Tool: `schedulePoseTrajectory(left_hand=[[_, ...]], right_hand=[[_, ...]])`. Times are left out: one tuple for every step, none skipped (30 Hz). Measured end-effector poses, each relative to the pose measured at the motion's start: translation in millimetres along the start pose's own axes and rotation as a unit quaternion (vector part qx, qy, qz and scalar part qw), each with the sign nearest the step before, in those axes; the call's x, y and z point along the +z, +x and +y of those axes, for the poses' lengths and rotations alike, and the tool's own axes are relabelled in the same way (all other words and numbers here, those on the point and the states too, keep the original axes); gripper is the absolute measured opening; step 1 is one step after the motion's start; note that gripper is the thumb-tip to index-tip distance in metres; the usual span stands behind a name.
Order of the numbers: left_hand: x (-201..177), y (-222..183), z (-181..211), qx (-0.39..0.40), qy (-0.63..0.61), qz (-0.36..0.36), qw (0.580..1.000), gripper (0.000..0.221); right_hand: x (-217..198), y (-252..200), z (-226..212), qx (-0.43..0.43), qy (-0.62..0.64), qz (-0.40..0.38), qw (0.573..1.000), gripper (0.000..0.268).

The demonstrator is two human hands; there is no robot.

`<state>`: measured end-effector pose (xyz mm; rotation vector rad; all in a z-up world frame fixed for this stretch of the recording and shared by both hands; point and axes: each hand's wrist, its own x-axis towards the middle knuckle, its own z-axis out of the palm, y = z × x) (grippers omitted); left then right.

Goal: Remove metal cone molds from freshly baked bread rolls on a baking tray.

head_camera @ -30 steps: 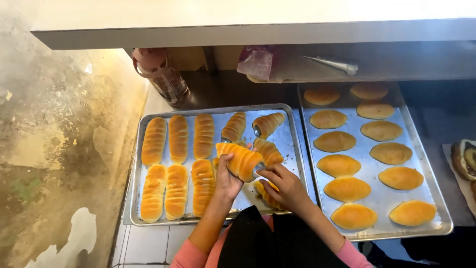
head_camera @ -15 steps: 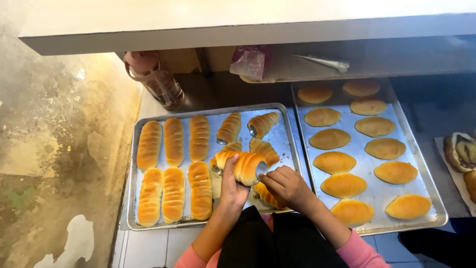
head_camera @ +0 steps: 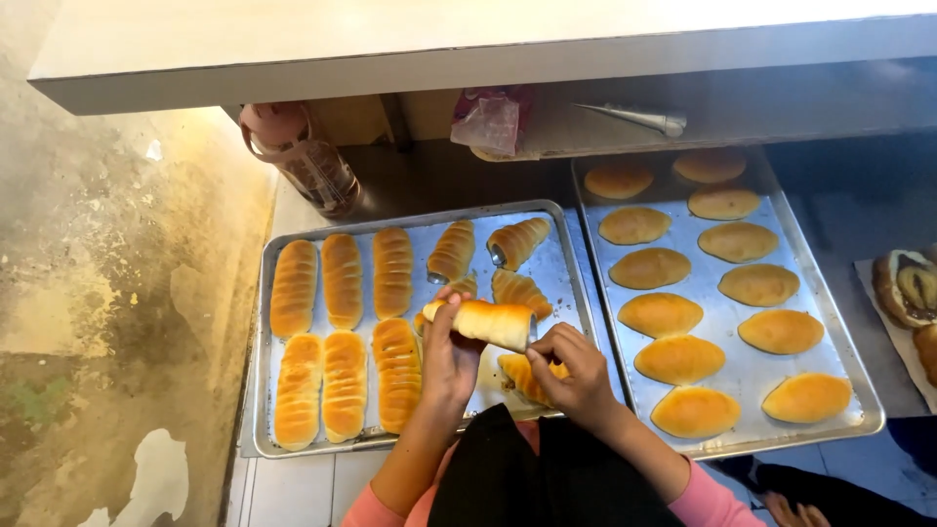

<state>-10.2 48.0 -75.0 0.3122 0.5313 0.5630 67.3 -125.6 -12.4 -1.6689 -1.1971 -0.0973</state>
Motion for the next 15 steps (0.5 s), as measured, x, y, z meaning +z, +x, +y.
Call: schedulePoseTrajectory(left_hand=[[-1.5,0.4,1.1,0.017,0.017,-0.021,0.999,0.04],[-1.3,-0.9,3.2,0.017,0.017,-0.022,0.999,0.04],[-1.1,-2.2,5.3,0.018,0.023,-0.014,0.999,0.04],[-1.2,-4.0,6.8,0.019,0.028,-0.006,0.999,0.039],[3.6,-8.9,13.8,0.018,0.028,-0.006,0.999,0.039],[9.0,-13.4,20.2,0.078,0.052,-0.023,0.995,0.046],[14.7,-17.8,26.4,0.138,0.076,-0.04,0.987,0.053],[36.1,-31.0,39.0,0.136,0.077,-0.045,0.987,0.053],[57.3,-44.1,51.5,0.404,0.35,-0.137,0.834,0.069],[75.7,-61.7,64.4,0.599,0.562,-0.202,0.534,0.085],[74.6,-62.2,57.1,0.595,0.564,-0.203,0.535,0.085],[71.8,-64.0,48.8,0.568,0.637,-0.255,0.454,0.093],[69.2,-66.4,40.8,0.532,0.7,-0.304,0.367,0.101],[59.7,-58.1,34.8,0.536,0.698,-0.303,0.365,0.101],[51.1,-49.8,28.9,0.494,0.731,-0.298,0.365,0.1]], right_hand=[[-0.7,-0.2,1.8,0.046,0.028,0.011,0.998,0.009],[-4.4,3.8,0.9,0.046,0.028,0.012,0.998,0.009],[-8.2,7.7,-0.1,0.029,0.02,0.007,0.999,0.009],[-12.2,11.1,-1.1,0.012,0.011,0.001,1.0,0.009],[-14.0,12.2,-3.1,0.012,0.011,0.001,1.0,0.009],[-16.5,13.1,-5.1,0.07,0.013,0.002,0.997,0.01],[-19.3,14.1,-7.1,0.127,0.016,0.003,0.992,0.012],[-18.8,13.1,-3.9,0.127,0.013,0.008,0.992,0.012],[-18.2,12.2,-0.4,0.2,0.041,-0.008,0.979,0.014],[-16.6,7.8,0.5,0.277,0.073,-0.029,0.958,0.016],[-14.0,6.7,1.2,0.281,0.074,-0.028,0.956,0.016],[-11.7,5.6,2.8,0.284,0.099,-0.054,0.952,0.016],[-9.3,4.5,3.8,0.288,0.124,-0.079,0.946,0.017],[-10.0,8.4,-1.0,0.284,0.123,-0.078,0.948,0.017],[-11.2,12.7,-6.1,0.237,0.096,-0.078,0.963,0.016]])
